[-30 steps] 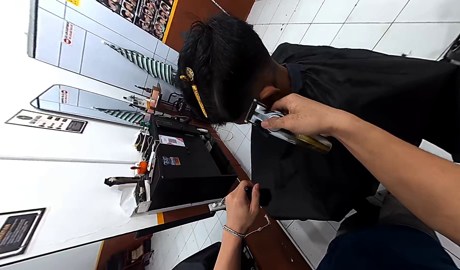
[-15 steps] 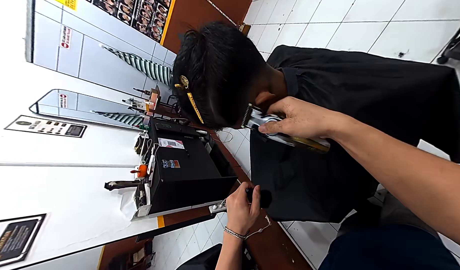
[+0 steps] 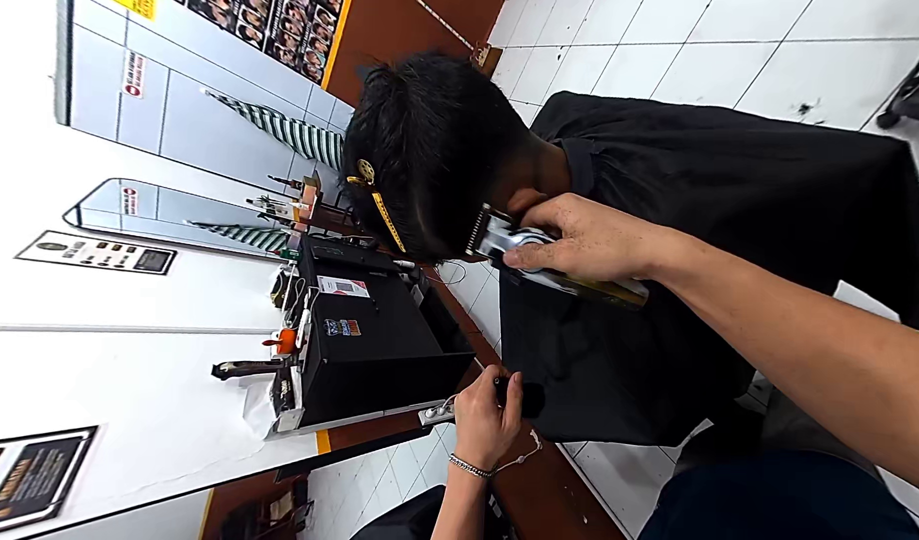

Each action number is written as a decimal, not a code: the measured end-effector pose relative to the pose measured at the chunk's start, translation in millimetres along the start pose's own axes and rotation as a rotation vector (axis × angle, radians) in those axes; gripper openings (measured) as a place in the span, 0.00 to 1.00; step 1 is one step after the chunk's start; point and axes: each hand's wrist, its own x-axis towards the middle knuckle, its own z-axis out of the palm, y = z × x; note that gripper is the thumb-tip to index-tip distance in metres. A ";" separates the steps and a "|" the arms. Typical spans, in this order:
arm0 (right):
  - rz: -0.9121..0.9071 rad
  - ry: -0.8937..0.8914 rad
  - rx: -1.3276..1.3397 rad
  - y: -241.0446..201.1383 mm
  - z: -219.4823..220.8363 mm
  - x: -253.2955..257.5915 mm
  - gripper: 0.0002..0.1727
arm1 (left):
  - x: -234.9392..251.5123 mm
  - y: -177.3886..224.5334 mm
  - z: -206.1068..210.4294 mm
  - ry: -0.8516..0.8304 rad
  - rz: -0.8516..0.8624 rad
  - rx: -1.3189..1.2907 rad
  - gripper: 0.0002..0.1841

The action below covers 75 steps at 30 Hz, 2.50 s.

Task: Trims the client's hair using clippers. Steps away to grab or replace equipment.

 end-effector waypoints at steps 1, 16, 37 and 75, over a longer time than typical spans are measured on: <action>0.030 -0.013 -0.020 4.8 0.4 0.2 0.20 | -0.4 -0.3 -0.8 0.003 -0.003 0.002 0.23; 0.026 -0.012 -0.040 -0.2 3.9 1.6 0.21 | -1.4 1.1 -1.0 -0.009 -0.012 0.007 0.23; 0.028 -0.014 -0.008 -5.4 4.3 0.6 0.21 | -1.5 3.0 0.9 -0.020 -0.031 0.027 0.22; 0.027 0.418 0.716 -19.5 -14.8 -100.9 0.16 | 129.0 66.0 -51.4 0.676 0.418 -0.214 0.13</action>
